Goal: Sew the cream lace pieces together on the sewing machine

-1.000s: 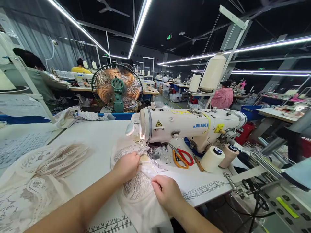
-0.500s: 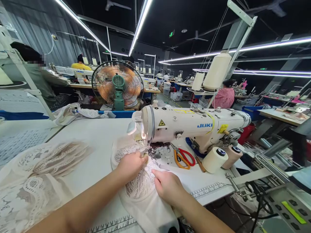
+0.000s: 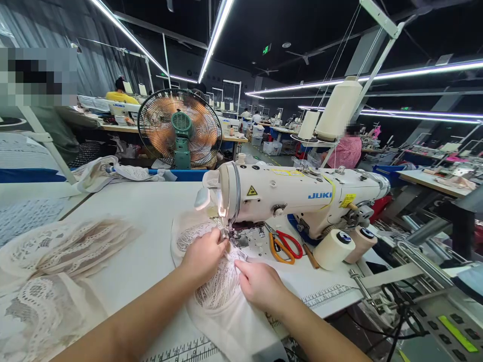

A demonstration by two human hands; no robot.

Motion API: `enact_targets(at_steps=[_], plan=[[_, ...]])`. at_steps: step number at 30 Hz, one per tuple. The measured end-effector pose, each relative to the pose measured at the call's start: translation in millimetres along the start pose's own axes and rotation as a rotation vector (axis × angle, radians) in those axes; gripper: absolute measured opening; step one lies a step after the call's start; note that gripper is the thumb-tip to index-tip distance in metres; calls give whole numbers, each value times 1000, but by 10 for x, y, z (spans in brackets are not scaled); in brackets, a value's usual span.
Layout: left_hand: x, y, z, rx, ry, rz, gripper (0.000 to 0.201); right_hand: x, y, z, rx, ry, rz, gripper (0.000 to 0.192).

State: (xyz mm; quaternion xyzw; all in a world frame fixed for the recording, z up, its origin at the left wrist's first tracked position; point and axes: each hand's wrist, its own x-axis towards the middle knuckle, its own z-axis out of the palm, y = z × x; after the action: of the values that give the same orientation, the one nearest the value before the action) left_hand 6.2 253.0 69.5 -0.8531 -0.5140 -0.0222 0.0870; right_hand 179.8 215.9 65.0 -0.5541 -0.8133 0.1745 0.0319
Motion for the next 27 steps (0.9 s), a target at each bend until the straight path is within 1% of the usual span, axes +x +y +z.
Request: enact_targets(at_steps=[2,4,7,12,16,23,27], plan=[[-3,-23,29,-26,44,85,37,3,5,0,6,2,3,46],[-7,-44,56,-57,50,169,36,4,8,-7,12,3,2,46],[-15,-56,84,-101,48,231,34,1,10,-23,17,-4,-6,45],[-17,-45,82,-127,-28,193,36,6,16,-26,23,-2,-3,47],[-10,-43,64,-169,-63,165,36,22,18,-19,22,-2,6,47],[-8,-40,37,-203,-72,147,36,28,-1,-33,28,-35,21,49],[6,-53,44,-226,-84,134,37,62,4,-33,40,-20,22,49]])
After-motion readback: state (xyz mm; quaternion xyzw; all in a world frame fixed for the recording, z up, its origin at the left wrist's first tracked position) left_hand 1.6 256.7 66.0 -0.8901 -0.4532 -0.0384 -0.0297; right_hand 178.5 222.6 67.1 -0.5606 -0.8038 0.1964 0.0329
